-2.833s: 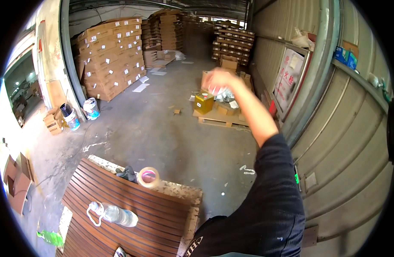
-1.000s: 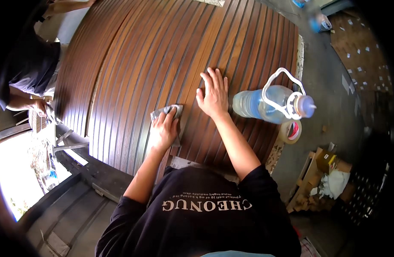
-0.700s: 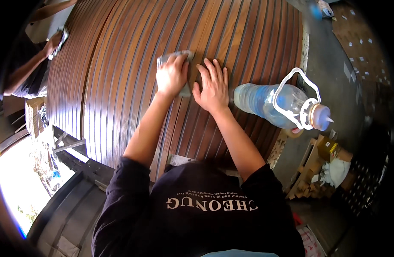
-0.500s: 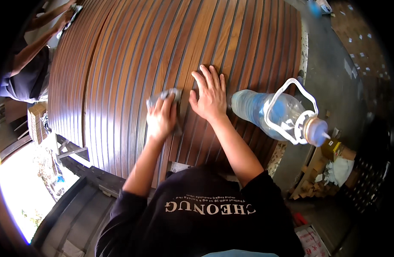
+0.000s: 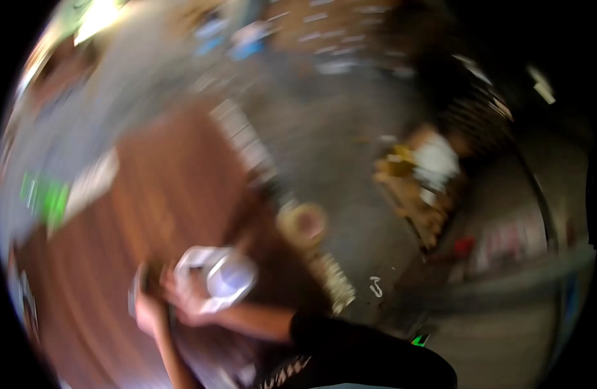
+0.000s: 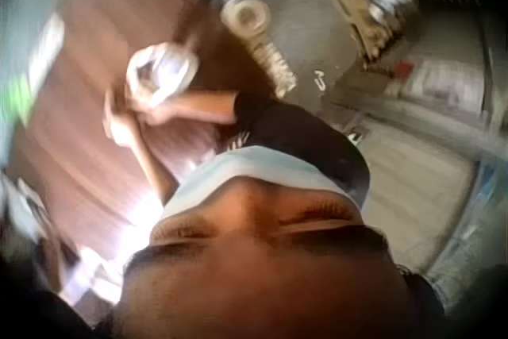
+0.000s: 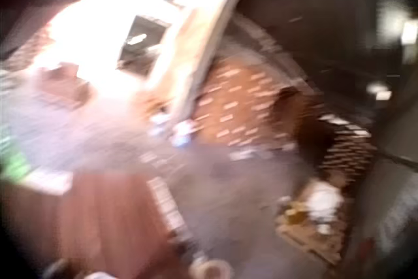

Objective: The person pours liquid from a plastic bottle onto a cloth and wipes wooden panels on a workbench.

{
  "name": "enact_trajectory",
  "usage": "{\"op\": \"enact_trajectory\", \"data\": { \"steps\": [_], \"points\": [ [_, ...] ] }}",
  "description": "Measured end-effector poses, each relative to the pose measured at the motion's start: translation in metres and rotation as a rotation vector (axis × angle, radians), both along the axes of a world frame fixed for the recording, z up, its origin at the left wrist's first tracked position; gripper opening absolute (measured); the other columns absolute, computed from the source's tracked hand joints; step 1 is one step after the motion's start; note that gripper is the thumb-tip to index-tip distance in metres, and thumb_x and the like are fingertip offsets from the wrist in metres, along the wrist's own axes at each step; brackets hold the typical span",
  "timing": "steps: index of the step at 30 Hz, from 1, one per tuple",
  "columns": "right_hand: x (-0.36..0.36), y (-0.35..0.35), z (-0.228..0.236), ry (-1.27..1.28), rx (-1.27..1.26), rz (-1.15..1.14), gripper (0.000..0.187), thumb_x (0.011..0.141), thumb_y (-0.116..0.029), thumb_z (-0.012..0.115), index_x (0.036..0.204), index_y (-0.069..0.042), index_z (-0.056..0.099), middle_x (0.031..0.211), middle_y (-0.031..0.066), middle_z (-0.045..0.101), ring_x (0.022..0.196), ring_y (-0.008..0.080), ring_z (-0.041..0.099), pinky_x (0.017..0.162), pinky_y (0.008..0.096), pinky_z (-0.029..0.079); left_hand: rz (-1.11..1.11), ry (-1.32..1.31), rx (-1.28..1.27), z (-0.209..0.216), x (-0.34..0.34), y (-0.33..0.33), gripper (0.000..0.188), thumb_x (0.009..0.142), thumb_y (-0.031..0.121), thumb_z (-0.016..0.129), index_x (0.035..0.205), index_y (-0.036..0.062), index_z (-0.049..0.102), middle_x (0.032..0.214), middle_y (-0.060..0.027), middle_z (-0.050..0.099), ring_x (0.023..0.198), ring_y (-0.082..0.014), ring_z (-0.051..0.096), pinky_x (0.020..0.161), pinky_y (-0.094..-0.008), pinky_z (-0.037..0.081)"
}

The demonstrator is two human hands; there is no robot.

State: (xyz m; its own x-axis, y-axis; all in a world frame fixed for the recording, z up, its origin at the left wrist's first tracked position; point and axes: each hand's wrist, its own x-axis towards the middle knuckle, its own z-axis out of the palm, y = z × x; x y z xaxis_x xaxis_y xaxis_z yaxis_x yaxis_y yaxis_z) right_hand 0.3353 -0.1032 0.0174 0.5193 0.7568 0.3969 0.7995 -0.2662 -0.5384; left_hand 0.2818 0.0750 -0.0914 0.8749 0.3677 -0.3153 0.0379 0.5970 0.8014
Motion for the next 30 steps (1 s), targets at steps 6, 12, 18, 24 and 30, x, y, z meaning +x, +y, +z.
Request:
{"op": "enact_trajectory", "data": {
  "steps": [6, 12, 18, 24, 30],
  "points": [
    [0.010, -0.004, 0.024, -0.243, 0.083, -0.033, 0.055, 0.080, -0.044, 0.069, 0.120, -0.007, 0.060, 0.125, 0.0184, 0.056, 0.113, 0.0295, 0.054, 0.098, 0.0472, 0.043, 0.201, 0.529, 1.444, 0.169, 0.022, -0.058, 0.034, 0.094, 0.034, 0.054, 0.097, 0.0046, 0.071, 0.087, -0.0139, 0.071, 0.065, -0.0208, 0.066, 0.051, -0.0336, 0.052],
    [0.015, -0.001, -0.010, 0.233, -0.124, 0.071, 0.069, 0.075, -0.036, 0.069, 0.133, -0.007, 0.047, 0.152, 0.0174, 0.025, 0.143, 0.0336, 0.016, 0.115, 0.0504, 0.014, 0.124, 0.503, 1.409, 0.188, 0.056, -0.043, 0.034, 0.095, 0.033, 0.050, 0.107, 0.0073, 0.069, 0.101, -0.0145, 0.069, 0.083, -0.0327, 0.065, 0.071, -0.0418, 0.053],
    [0.018, 0.026, -0.053, 0.155, -0.219, 0.058, 0.046, 0.091, -0.032, 0.049, 0.135, -0.018, 0.048, 0.154, 0.0103, 0.024, 0.145, 0.0284, 0.016, 0.116, 0.0487, 0.012, 0.211, 0.312, 1.801, 0.137, -0.046, -0.072, 0.029, 0.093, 0.032, 0.052, 0.102, 0.0095, 0.069, 0.097, -0.0147, 0.070, 0.081, -0.0331, 0.068, 0.069, -0.0420, 0.055],
    [0.010, 0.008, -0.015, 0.162, -0.200, 0.092, 0.069, 0.078, -0.039, 0.060, 0.136, -0.005, 0.043, 0.153, 0.0187, 0.020, 0.145, 0.0333, 0.010, 0.117, 0.0520, 0.003, 0.233, 0.377, 1.394, 0.138, 0.028, -0.026, 0.038, 0.095, 0.039, 0.050, 0.100, 0.0080, 0.072, 0.086, -0.0109, 0.071, 0.065, -0.0218, 0.066, 0.055, -0.0363, 0.054],
    [0.020, 0.024, -0.009, 0.190, -0.250, 0.050, 0.067, 0.070, -0.036, 0.068, 0.125, -0.004, 0.048, 0.142, 0.0195, 0.033, 0.134, 0.0364, 0.027, 0.112, 0.0522, 0.021, 0.171, 0.307, 1.717, 0.132, -0.003, -0.028, 0.029, 0.093, 0.021, 0.052, 0.112, 0.0019, 0.062, 0.100, -0.0196, 0.067, 0.085, -0.0367, 0.066, 0.071, -0.0437, 0.054]
  ]
}}
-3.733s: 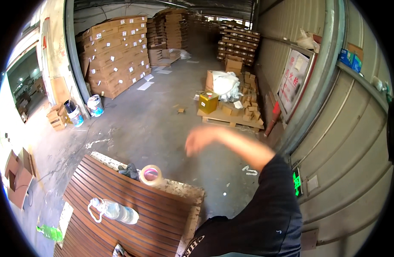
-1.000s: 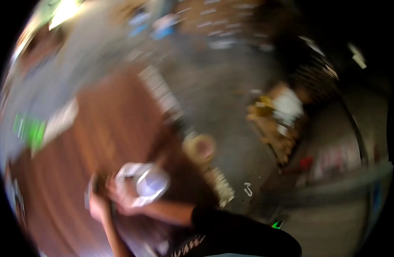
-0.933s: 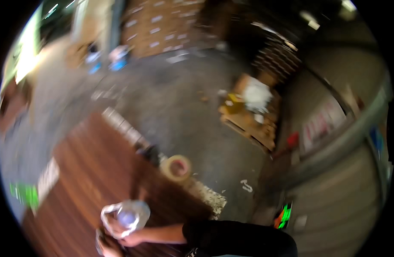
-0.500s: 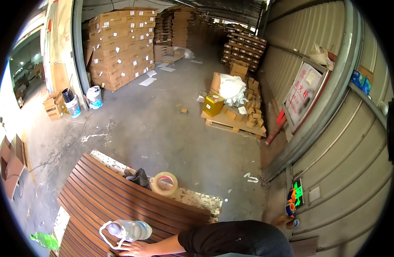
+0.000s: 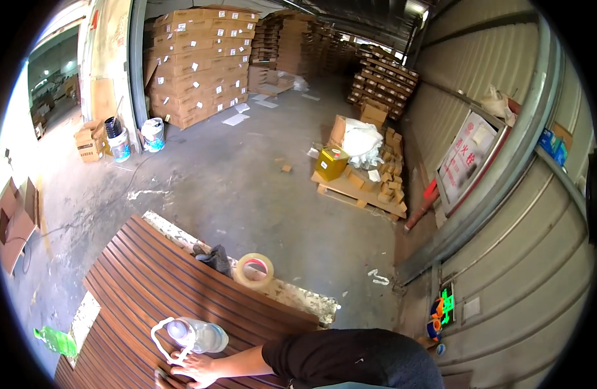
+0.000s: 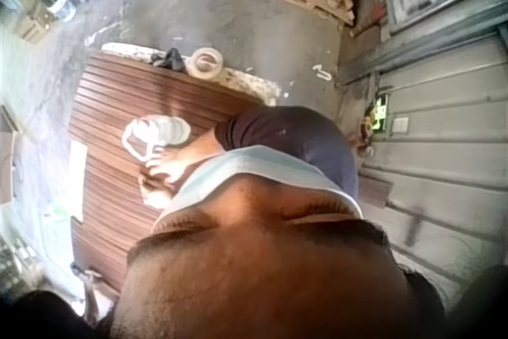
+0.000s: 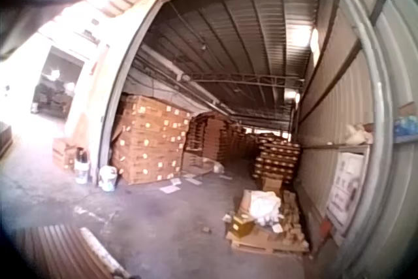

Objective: The person pours liquid from a plastic bottle onto a cloth and wipes wooden panels on a workbench.

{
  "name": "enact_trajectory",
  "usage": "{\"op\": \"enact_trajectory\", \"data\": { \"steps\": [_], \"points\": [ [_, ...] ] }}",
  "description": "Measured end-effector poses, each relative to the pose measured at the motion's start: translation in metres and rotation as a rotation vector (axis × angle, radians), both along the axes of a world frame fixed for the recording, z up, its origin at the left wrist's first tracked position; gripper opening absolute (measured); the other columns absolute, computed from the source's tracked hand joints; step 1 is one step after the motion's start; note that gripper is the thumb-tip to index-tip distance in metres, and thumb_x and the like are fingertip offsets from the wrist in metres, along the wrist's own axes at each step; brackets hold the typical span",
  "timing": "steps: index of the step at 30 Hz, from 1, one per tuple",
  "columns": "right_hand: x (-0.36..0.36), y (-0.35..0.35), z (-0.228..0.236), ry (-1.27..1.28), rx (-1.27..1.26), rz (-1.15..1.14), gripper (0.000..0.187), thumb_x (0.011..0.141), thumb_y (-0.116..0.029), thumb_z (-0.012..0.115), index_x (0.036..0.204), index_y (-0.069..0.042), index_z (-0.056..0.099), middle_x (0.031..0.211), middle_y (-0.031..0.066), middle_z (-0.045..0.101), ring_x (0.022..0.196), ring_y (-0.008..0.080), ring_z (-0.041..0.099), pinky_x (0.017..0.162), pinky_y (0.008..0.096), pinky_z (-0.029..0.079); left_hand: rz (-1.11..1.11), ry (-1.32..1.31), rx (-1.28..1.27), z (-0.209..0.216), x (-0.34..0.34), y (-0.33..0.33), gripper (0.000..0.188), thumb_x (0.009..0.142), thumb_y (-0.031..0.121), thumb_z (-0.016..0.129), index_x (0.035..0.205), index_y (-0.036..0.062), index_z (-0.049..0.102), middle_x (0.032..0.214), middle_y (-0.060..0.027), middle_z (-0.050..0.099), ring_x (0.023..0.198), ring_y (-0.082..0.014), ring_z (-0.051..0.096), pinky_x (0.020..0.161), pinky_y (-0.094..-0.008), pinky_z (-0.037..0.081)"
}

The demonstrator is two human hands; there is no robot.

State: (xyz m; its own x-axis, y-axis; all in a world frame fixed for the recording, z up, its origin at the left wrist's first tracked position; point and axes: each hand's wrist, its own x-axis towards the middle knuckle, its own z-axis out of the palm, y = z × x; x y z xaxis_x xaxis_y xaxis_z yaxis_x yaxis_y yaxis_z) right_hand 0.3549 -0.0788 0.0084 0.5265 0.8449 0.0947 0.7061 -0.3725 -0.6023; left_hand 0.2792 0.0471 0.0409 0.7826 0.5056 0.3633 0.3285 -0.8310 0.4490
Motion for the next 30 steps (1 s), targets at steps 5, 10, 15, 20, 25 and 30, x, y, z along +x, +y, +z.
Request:
{"op": "enact_trajectory", "data": {
  "steps": [5, 10, 15, 20, 25, 30],
  "points": [
    [-0.005, 0.011, -0.055, 0.014, 0.120, -0.108, 0.071, 0.065, -0.032, 0.071, 0.123, -0.001, 0.045, 0.142, 0.0244, 0.029, 0.137, 0.0386, 0.022, 0.113, 0.0506, 0.020, 0.014, -0.056, -0.025, 0.034, -0.019, -0.052, 0.022, 0.090, 0.023, 0.056, 0.100, 0.0086, 0.068, 0.088, -0.0131, 0.070, 0.077, -0.0314, 0.068, 0.065, -0.0438, 0.055],
    [-0.007, 0.009, -0.023, -0.049, 0.207, -0.020, 0.084, 0.067, -0.027, 0.068, 0.138, 0.002, 0.036, 0.153, 0.0275, 0.009, 0.145, 0.0380, 0.001, 0.116, 0.0490, 0.010, 0.033, -0.021, 0.078, -0.045, 0.053, 0.056, 0.034, 0.094, 0.022, 0.049, 0.119, -0.0003, 0.058, 0.107, -0.0219, 0.066, 0.089, -0.0393, 0.065, 0.075, -0.0453, 0.053],
    [0.008, -0.001, 0.024, 0.006, -0.017, -0.018, 0.072, 0.067, -0.032, 0.062, 0.131, -0.002, 0.046, 0.146, 0.0243, 0.031, 0.137, 0.0448, 0.022, 0.106, 0.0652, 0.019, 0.164, 0.115, -0.424, -0.022, 0.039, 0.018, 0.036, 0.086, 0.019, 0.059, 0.120, 0.0086, 0.062, 0.105, -0.0128, 0.069, 0.090, -0.0271, 0.067, 0.079, -0.0374, 0.053],
    [0.019, 0.001, 0.040, -0.180, -0.063, -0.101, 0.068, 0.073, -0.032, 0.066, 0.134, -0.007, 0.046, 0.147, 0.0204, 0.032, 0.140, 0.0411, 0.022, 0.108, 0.0645, 0.018, 0.227, 0.101, -0.057, -0.005, 0.006, -0.018, 0.027, 0.083, 0.026, 0.064, 0.106, 0.0129, 0.067, 0.092, -0.0130, 0.070, 0.083, -0.0319, 0.068, 0.075, -0.0411, 0.053],
    [-0.002, 0.022, 0.026, -0.134, -0.153, 0.017, 0.070, 0.078, -0.044, 0.059, 0.139, -0.013, 0.043, 0.152, 0.0161, 0.024, 0.143, 0.0378, 0.013, 0.112, 0.0605, 0.011, 0.281, 0.003, -0.034, -0.018, 0.068, 0.064, 0.019, 0.086, 0.023, 0.058, 0.098, 0.0115, 0.066, 0.086, -0.0138, 0.069, 0.073, -0.0326, 0.067, 0.063, -0.0418, 0.053],
    [0.018, 0.006, 0.024, -0.121, -0.195, -0.017, 0.069, 0.079, -0.042, 0.059, 0.140, -0.014, 0.042, 0.152, 0.0154, 0.024, 0.143, 0.0376, 0.014, 0.112, 0.0607, 0.010, 0.175, -0.047, -0.016, -0.034, 0.046, 0.023, 0.019, 0.083, 0.019, 0.062, 0.100, 0.0109, 0.066, 0.081, -0.0130, 0.068, 0.067, -0.0296, 0.067, 0.062, -0.0394, 0.053]
  ]
}}
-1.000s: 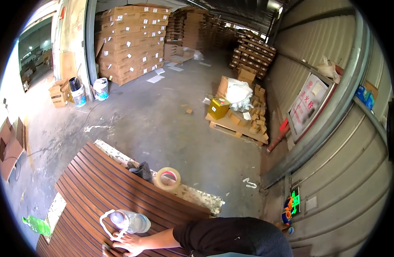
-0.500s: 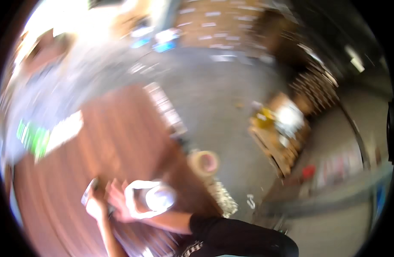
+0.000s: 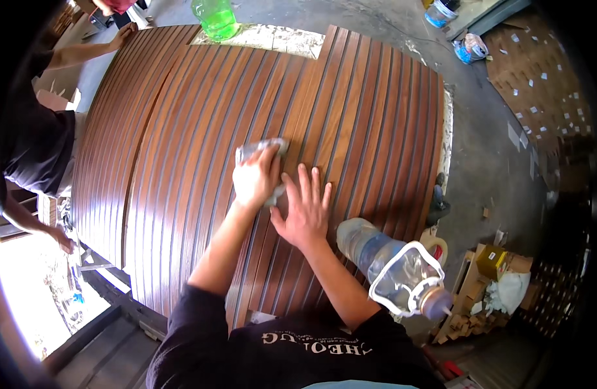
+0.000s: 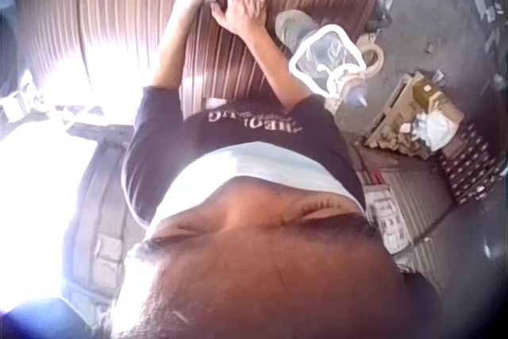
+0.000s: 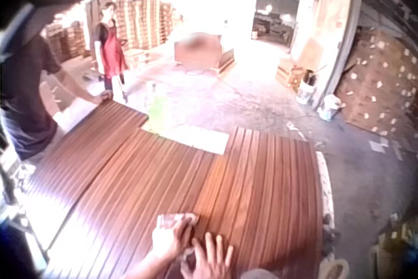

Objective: The person pours liquid from a plastic bottle onto a cloth and wipes wooden panels on a workbench.

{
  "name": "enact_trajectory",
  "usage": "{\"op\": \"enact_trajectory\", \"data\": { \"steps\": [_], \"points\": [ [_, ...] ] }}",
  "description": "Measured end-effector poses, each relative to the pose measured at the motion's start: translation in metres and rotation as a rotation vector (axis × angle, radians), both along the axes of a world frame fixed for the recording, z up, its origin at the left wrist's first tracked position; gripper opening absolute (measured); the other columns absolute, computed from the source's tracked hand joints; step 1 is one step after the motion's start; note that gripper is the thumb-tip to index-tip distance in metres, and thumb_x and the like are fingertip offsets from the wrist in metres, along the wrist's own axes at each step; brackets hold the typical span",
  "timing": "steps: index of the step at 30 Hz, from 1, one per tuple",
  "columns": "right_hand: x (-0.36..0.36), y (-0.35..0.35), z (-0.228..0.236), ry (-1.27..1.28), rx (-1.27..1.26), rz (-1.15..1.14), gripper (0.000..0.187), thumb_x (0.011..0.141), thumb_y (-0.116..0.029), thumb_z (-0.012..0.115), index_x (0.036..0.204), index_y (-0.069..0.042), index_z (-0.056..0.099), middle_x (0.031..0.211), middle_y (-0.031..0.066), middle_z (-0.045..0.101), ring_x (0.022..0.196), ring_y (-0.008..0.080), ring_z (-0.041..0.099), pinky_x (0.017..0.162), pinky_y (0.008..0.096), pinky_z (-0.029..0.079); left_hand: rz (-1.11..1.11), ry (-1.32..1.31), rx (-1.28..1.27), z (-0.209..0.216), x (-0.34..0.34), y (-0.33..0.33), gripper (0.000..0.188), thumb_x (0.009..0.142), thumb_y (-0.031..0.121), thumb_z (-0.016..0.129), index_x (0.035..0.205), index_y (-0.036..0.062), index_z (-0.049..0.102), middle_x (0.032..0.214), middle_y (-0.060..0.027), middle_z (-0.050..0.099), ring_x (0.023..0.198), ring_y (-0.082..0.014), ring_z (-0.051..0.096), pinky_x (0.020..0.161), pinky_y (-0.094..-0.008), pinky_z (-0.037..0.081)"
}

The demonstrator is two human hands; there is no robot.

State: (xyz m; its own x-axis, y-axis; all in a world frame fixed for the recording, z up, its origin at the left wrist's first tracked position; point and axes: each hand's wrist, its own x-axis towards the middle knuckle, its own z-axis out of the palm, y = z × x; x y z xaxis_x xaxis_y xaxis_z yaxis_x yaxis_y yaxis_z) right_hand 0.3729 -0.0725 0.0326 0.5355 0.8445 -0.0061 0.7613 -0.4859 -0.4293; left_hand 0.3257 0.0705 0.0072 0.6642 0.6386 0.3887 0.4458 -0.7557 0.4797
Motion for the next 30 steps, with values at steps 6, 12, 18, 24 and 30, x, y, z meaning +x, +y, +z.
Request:
{"op": "enact_trajectory", "data": {
  "steps": [6, 12, 18, 24, 30],
  "points": [
    [0.000, -0.006, 0.004, 0.012, -0.009, -0.008, 0.070, 0.080, -0.043, 0.058, 0.141, -0.015, 0.039, 0.152, 0.0170, 0.025, 0.142, 0.0384, 0.017, 0.110, 0.0615, 0.014, -0.014, 0.007, 0.013, 0.006, 0.055, 0.029, 0.018, 0.085, 0.019, 0.059, 0.100, 0.0103, 0.064, 0.081, -0.0147, 0.068, 0.066, -0.0304, 0.067, 0.059, -0.0399, 0.053],
    [-0.008, -0.008, 0.002, 0.008, -0.040, 0.037, 0.069, 0.083, -0.047, 0.057, 0.143, -0.018, 0.038, 0.153, 0.0158, 0.022, 0.142, 0.0392, 0.018, 0.109, 0.0636, 0.015, 0.030, 0.201, -0.095, 0.023, 0.181, 0.116, 0.021, 0.088, 0.021, 0.045, 0.092, 0.0072, 0.061, 0.081, -0.0204, 0.068, 0.073, -0.0379, 0.066, 0.067, -0.0481, 0.052],
    [-0.006, 0.002, -0.002, 0.009, -0.094, 0.020, 0.072, 0.083, -0.047, 0.057, 0.144, -0.019, 0.034, 0.154, 0.0150, 0.020, 0.143, 0.0387, 0.015, 0.109, 0.0631, 0.015, -0.048, 0.118, -0.111, 0.005, 0.149, 0.103, 0.018, 0.090, 0.024, 0.048, 0.096, 0.0114, 0.059, 0.081, -0.0167, 0.068, 0.070, -0.0362, 0.066, 0.065, -0.0463, 0.052],
    [-0.001, -0.001, 0.009, 0.007, -0.002, -0.018, 0.069, 0.081, -0.044, 0.060, 0.139, -0.015, 0.040, 0.150, 0.0174, 0.026, 0.141, 0.0402, 0.018, 0.106, 0.0655, 0.018, -0.030, 0.239, 0.030, 0.012, 0.117, 0.077, 0.024, 0.088, 0.029, 0.054, 0.107, 0.0148, 0.061, 0.083, -0.0157, 0.068, 0.072, -0.0358, 0.066, 0.063, -0.0469, 0.052],
    [-0.011, 0.004, -0.012, 0.157, 0.138, 0.066, 0.068, 0.078, -0.030, 0.062, 0.139, -0.009, 0.040, 0.153, 0.0200, 0.021, 0.143, 0.0372, 0.016, 0.112, 0.0604, 0.013, -0.003, 0.197, 0.008, -0.031, 0.183, 0.202, 0.043, 0.090, 0.040, 0.049, 0.118, 0.0096, 0.060, 0.101, -0.0209, 0.067, 0.086, -0.0392, 0.066, 0.075, -0.0509, 0.051]
  ]
}}
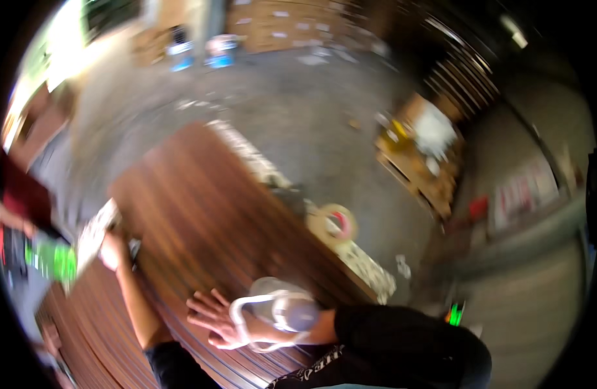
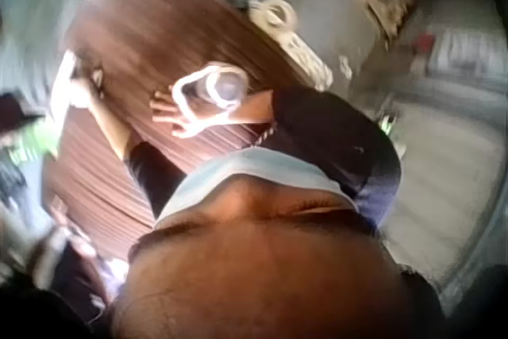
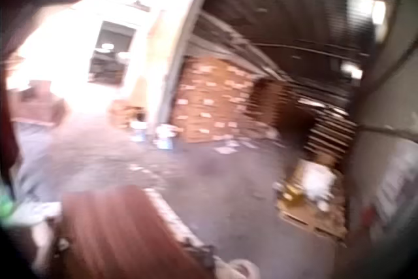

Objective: The person pours liquid from a plastic bottle onto a cloth and wipes wooden panels on a workbench.

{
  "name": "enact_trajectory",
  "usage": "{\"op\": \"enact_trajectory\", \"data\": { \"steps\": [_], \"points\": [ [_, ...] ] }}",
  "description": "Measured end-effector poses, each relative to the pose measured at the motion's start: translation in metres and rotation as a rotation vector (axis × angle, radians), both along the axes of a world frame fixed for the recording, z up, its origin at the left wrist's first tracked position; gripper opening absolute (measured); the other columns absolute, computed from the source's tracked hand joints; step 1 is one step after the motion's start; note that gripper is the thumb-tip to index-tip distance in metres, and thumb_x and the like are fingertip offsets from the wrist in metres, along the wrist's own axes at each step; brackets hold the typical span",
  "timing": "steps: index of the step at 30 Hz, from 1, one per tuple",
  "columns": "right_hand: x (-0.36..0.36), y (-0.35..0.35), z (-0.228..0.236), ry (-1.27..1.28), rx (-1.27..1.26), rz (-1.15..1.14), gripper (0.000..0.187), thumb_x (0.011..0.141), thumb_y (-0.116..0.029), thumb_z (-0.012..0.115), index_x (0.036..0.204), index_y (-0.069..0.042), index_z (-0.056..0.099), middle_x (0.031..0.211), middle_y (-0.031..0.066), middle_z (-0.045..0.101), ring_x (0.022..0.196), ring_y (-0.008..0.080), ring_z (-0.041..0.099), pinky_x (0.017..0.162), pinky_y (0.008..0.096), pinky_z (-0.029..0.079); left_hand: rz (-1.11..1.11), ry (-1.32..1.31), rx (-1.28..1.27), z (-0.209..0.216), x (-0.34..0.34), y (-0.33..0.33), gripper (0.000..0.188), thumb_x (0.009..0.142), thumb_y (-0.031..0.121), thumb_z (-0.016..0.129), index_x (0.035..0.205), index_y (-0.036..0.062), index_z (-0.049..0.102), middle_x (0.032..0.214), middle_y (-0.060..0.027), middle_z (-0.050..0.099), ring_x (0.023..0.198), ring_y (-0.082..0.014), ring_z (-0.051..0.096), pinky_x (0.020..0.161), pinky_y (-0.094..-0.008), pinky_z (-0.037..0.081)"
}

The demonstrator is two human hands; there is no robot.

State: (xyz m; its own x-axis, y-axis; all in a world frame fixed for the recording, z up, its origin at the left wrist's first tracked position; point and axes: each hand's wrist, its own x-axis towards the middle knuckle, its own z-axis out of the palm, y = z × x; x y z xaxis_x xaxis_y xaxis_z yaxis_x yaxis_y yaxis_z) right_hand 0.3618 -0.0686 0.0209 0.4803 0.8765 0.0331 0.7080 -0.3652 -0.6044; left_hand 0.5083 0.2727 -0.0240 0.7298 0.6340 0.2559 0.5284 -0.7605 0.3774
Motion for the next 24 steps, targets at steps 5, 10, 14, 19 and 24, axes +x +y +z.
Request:
{"op": "enact_trajectory", "data": {
  "steps": [5, 10, 14, 19, 24],
  "points": [
    [0.005, -0.036, 0.041, 0.162, -0.011, -0.008, 0.070, 0.087, -0.042, 0.045, 0.146, -0.007, 0.028, 0.156, 0.0196, 0.011, 0.145, 0.0353, 0.004, 0.115, 0.0544, 0.000, -0.078, -0.039, 0.104, 0.008, -0.020, -0.079, 0.035, 0.094, 0.034, 0.049, 0.108, 0.0042, 0.060, 0.090, -0.0226, 0.068, 0.071, -0.0379, 0.067, 0.057, -0.0481, 0.053],
    [0.007, -0.034, 0.048, 0.146, -0.018, -0.008, 0.072, 0.086, -0.038, 0.046, 0.147, -0.006, 0.026, 0.156, 0.0192, 0.011, 0.145, 0.0354, 0.005, 0.115, 0.0540, 0.002, 0.039, 0.037, 0.184, 0.003, -0.052, -0.087, 0.032, 0.094, 0.030, 0.051, 0.110, 0.0037, 0.059, 0.088, -0.0203, 0.068, 0.074, -0.0382, 0.067, 0.063, -0.0473, 0.054],
    [-0.007, -0.020, 0.005, 0.019, 0.064, -0.097, 0.070, 0.079, -0.034, 0.058, 0.141, -0.006, 0.038, 0.154, 0.0196, 0.018, 0.144, 0.0360, 0.011, 0.114, 0.0579, 0.005, 0.047, 0.048, 0.154, -0.006, 0.007, -0.031, 0.031, 0.095, 0.030, 0.048, 0.110, 0.0042, 0.056, 0.084, -0.0224, 0.067, 0.076, -0.0388, 0.066, 0.068, -0.0476, 0.053],
    [-0.005, -0.014, -0.014, -0.103, 0.226, -0.110, 0.069, 0.069, -0.028, 0.067, 0.132, -0.006, 0.050, 0.149, 0.0215, 0.029, 0.142, 0.0393, 0.019, 0.113, 0.0630, 0.010, 0.010, -0.069, -0.057, -0.012, -0.018, -0.041, 0.032, 0.093, 0.029, 0.049, 0.109, 0.0044, 0.059, 0.091, -0.0238, 0.067, 0.083, -0.0383, 0.066, 0.074, -0.0467, 0.052],
    [0.000, -0.015, -0.005, -0.242, 0.232, -0.166, 0.058, 0.068, -0.030, 0.064, 0.122, -0.010, 0.056, 0.141, 0.0188, 0.040, 0.133, 0.0435, 0.030, 0.104, 0.0668, 0.023, 0.092, 0.143, -0.086, 0.046, -0.126, -0.156, 0.033, 0.091, 0.030, 0.042, 0.109, 0.0108, 0.063, 0.103, -0.0166, 0.067, 0.091, -0.0353, 0.066, 0.078, -0.0458, 0.053]
  ]
}}
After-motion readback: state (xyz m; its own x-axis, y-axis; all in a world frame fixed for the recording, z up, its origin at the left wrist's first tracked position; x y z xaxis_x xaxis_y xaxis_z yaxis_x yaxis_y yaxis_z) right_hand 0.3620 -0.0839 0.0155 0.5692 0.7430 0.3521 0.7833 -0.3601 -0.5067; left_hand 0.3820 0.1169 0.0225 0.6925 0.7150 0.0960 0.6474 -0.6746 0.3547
